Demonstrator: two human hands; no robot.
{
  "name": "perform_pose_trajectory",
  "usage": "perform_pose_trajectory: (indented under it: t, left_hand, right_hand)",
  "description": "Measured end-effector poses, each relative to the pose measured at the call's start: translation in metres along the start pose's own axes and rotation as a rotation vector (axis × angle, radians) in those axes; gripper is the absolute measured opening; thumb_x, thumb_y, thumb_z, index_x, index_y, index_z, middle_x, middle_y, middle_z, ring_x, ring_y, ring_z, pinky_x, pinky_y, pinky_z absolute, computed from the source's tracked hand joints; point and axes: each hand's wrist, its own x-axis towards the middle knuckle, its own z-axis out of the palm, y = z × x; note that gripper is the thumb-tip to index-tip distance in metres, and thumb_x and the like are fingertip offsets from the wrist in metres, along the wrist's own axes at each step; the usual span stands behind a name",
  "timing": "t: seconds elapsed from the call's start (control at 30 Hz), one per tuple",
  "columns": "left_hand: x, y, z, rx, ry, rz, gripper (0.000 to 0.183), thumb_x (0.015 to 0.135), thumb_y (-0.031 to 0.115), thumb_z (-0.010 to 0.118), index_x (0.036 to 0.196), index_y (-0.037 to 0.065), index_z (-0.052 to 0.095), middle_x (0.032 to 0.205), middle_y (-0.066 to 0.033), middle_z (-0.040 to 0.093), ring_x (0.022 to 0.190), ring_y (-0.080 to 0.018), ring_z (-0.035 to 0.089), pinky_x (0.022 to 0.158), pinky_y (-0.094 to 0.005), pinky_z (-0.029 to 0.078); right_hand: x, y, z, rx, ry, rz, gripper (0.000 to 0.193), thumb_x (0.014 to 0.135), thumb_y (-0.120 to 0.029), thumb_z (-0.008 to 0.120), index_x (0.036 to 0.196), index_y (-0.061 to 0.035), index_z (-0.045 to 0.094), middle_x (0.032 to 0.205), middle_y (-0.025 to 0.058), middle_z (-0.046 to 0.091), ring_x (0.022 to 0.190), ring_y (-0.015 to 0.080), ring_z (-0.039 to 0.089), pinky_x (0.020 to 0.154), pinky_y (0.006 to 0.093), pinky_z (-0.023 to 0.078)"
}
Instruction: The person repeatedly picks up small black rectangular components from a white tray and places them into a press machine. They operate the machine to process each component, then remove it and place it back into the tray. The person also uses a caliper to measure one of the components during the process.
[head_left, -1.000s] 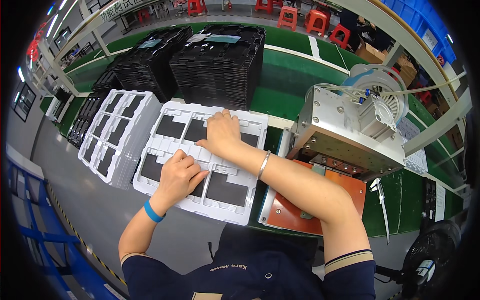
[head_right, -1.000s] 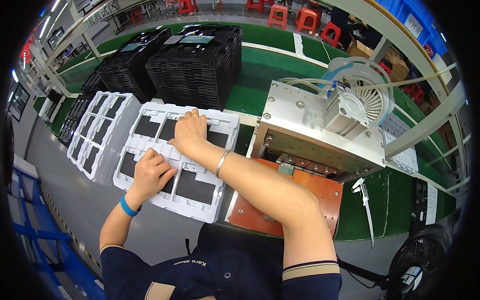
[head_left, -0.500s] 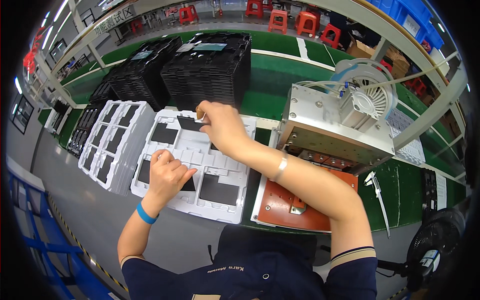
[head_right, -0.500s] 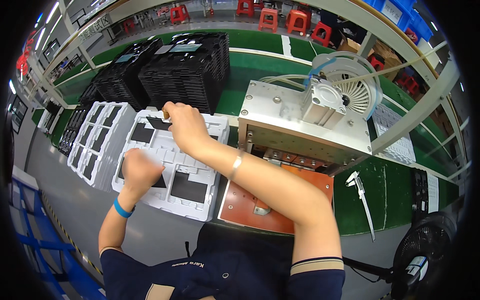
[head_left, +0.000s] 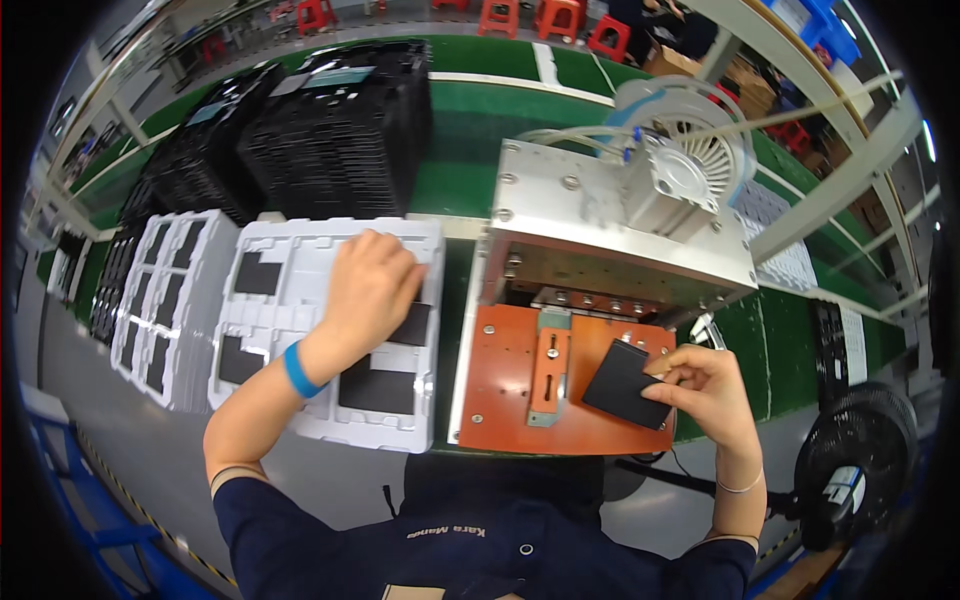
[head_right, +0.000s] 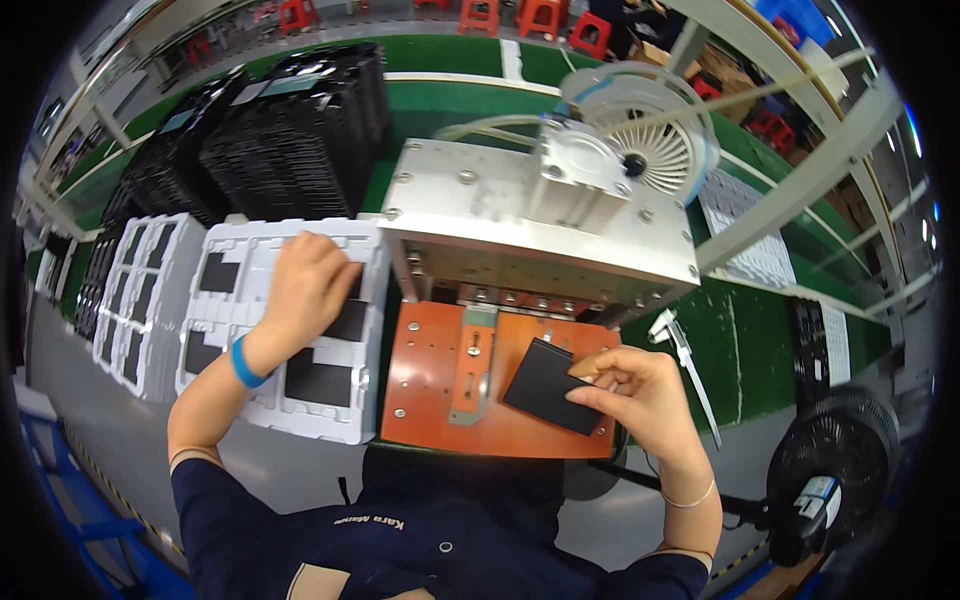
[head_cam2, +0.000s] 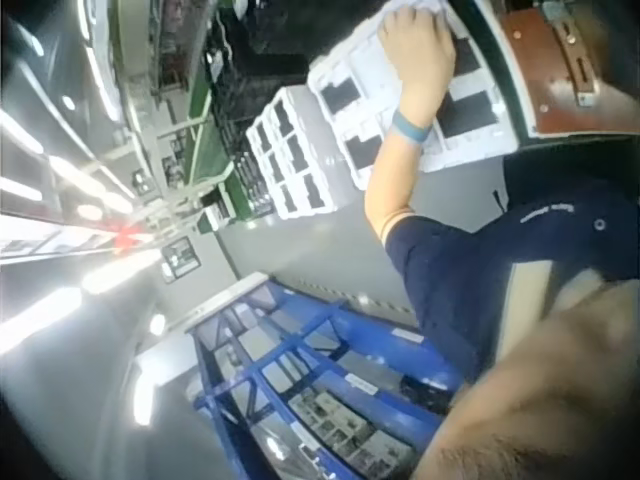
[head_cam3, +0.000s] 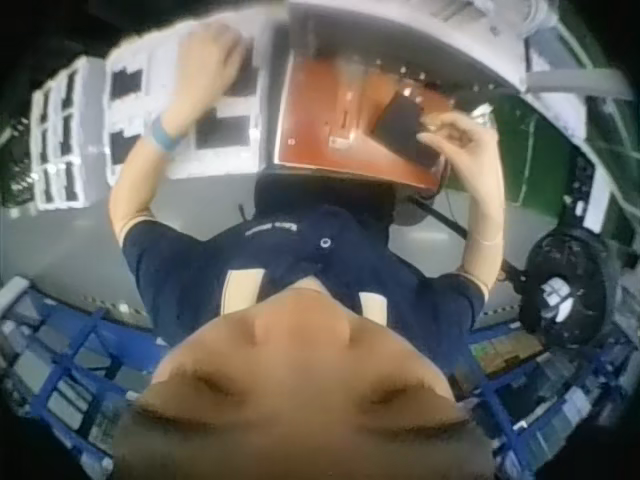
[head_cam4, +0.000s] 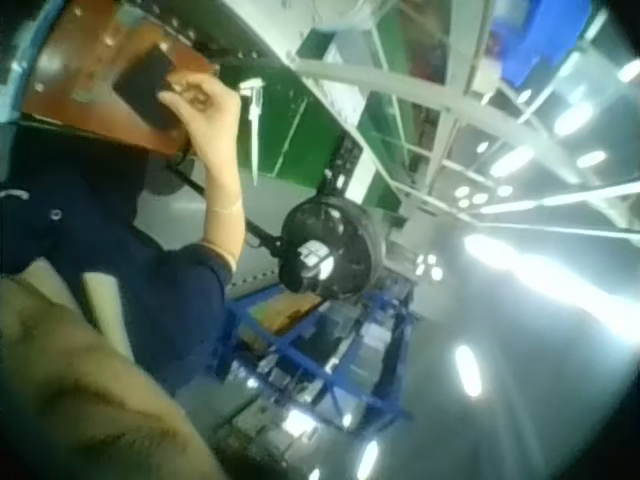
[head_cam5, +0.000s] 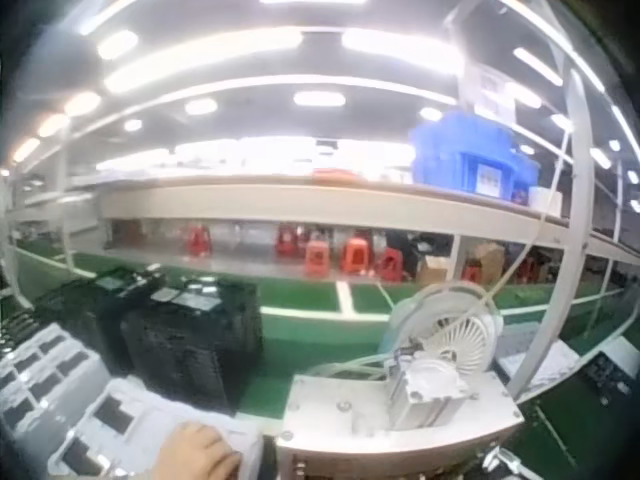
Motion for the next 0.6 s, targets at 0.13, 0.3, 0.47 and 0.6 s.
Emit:
perform_pose_trajectory:
  t: [0.13,0.3,0.47,0.6]
  left_hand:
    - [0.023,0.047,-0.030,-0.101,0.073,0.221,0.018,0.074,0.015,0.074,0.073,0.008,0.058,0.084,-0.0052,0.057,0.078,-0.0272,0.053,0.078,-0.0421,0.040]
    - [0.001,0.115,-0.020,-0.397,-0.420,0.449,0.054,0.084,0.051,0.066,0.119,0.011,0.062,0.128,-0.0120,0.058,0.116,-0.0283,0.055,0.103,-0.0506,0.034]
    - [-0.005,0.114,-0.011,-0.456,-0.601,0.460,0.063,0.085,0.057,0.062,0.130,0.013,0.058,0.143,-0.0123,0.048,0.133,-0.0332,0.043,0.107,-0.0558,0.030]
    - [-0.008,0.114,-0.010,-0.456,-0.609,0.456,0.063,0.085,0.057,0.062,0.131,0.014,0.057,0.144,-0.0122,0.047,0.135,-0.0310,0.042,0.107,-0.0558,0.029]
  right_hand:
    - [0.004,0.012,0.015,-0.273,0.035,-0.165,0.017,0.078,-0.004,0.076,0.095,-0.0017,0.073,0.092,0.0047,0.069,0.065,0.0090,0.057,0.055,0.0240,0.045]
    - [0.015,0.018,0.041,-0.565,0.176,-0.526,0.019,0.075,-0.009,0.077,0.093,-0.0071,0.072,0.086,0.0027,0.065,0.082,0.0234,0.054,0.073,0.0348,0.044]
    - [0.027,0.021,0.050,-0.665,0.186,-0.687,0.026,0.074,-0.002,0.069,0.100,-0.0040,0.068,0.095,0.0067,0.063,0.086,0.0248,0.056,0.075,0.0355,0.046]
    - [0.022,0.024,0.055,-0.801,0.147,-0.706,0.034,0.072,-0.003,0.065,0.105,0.0006,0.066,0.105,0.0105,0.062,0.094,0.0268,0.058,0.080,0.0364,0.048]
